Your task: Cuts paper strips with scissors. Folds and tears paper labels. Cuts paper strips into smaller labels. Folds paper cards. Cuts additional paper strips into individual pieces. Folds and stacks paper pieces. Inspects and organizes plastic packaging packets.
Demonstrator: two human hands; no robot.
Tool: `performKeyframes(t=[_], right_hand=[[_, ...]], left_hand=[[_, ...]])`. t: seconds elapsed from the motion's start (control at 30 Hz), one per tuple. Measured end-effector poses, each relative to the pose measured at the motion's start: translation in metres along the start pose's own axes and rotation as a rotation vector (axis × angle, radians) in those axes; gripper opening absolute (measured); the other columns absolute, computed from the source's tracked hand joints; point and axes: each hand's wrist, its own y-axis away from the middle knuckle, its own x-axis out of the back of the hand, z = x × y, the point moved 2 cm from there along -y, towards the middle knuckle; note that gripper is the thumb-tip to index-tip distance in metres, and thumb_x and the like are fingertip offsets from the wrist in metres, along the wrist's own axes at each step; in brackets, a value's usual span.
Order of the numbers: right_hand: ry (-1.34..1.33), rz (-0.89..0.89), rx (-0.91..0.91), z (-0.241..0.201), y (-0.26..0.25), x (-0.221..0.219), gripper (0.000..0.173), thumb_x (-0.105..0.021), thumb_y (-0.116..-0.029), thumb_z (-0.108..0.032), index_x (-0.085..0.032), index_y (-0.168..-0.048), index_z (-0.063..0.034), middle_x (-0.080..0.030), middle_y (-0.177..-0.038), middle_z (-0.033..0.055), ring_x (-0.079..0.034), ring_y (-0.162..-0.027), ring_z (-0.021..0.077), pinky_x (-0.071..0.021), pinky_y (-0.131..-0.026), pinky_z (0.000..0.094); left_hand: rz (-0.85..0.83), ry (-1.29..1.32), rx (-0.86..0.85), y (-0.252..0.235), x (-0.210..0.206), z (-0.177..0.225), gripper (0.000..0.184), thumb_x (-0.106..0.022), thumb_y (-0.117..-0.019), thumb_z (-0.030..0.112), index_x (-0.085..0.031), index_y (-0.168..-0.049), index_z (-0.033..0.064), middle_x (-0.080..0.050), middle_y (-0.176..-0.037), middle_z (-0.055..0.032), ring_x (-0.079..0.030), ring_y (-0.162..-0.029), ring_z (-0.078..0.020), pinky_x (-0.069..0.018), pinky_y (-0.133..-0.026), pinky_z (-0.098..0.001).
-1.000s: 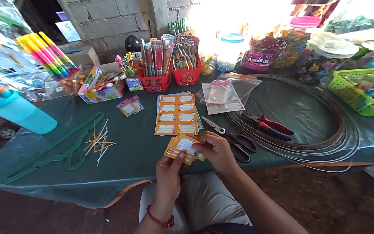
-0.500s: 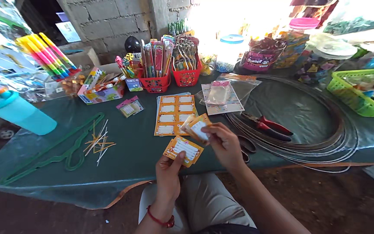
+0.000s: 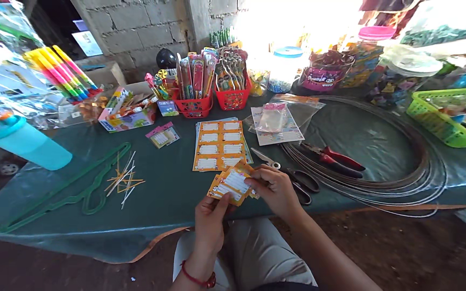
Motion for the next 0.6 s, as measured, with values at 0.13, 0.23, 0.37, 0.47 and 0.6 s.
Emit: performKeyframes(t=[0.13,0.23,0.37,0.47,0.6], right_hand=[[-0.026,0.198,-0.004,0.002,-0.004,0.011,0.018,-0.061,-0.0966,-0.010,-0.069,-0.098,0.0063,-0.068,-0.092,0.0058,-0.058,-0.076,-0.0055,-0.0488,-0.069,0.0096],[0.025,0.305,0.031,0.005,-0.007,0.018,0.027,-0.058,-0.0977,-0.005,-0.059,-0.120,0.0100,-0.068,-0.104,0.0086,-0.061,-0.082,-0.0060,-0.0517,-0.075,0.0108],[0.056,0.120,0.135,0.005,-0.002,0.006,0.025,-0.051,-0.0968,-0.003,-0.073,-0.106,0.0023,-0.071,-0.102,0.0116,-0.063,-0.085,0.0035,-0.0516,-0.075,0.0153],[-0.036,-0.019,0.118,-0.001,0.005,-0.007,0.025,-0.064,-0.0965,-0.021,-0.073,-0.103,0.0011,-0.071,-0.102,0.0112,-0.065,-0.092,0.0030,-0.0528,-0.078,0.0141],[-0.043,0.031,0.066,0.000,0.005,-0.011,0.018,-0.073,-0.0907,-0.018,-0.072,-0.089,0.0007,-0.069,-0.091,0.0087,-0.063,-0.081,0.0006,-0.0508,-0.072,0.0110]], left_hand=[[0.015,0.009,-0.011,-0.001,0.001,0.000,0.015,-0.059,-0.0944,-0.010,-0.070,-0.099,-0.0004,-0.076,-0.086,-0.0068,-0.074,-0.074,-0.0124,-0.0630,-0.069,-0.0266],[0.023,0.018,-0.023,-0.001,0.001,0.000,0.015,-0.061,-0.0934,-0.010,-0.070,-0.099,-0.0001,-0.076,-0.085,-0.0070,-0.074,-0.073,-0.0123,-0.0629,-0.068,-0.0263],[0.019,0.011,-0.040,-0.002,0.000,-0.001,0.015,-0.062,-0.0920,-0.010,-0.070,-0.100,0.0000,-0.076,-0.087,-0.0071,-0.074,-0.074,-0.0124,-0.0631,-0.069,-0.0267],[0.011,-0.008,-0.041,-0.003,-0.001,-0.001,0.016,-0.064,-0.0911,-0.010,-0.069,-0.103,-0.0001,-0.076,-0.088,-0.0067,-0.074,-0.075,-0.0123,-0.0633,-0.070,-0.0275],[-0.014,-0.029,-0.038,-0.002,0.001,-0.002,0.015,-0.061,-0.0941,-0.008,-0.070,-0.102,0.0006,-0.076,-0.087,-0.0054,-0.074,-0.076,-0.0115,-0.0630,-0.073,-0.0277]])
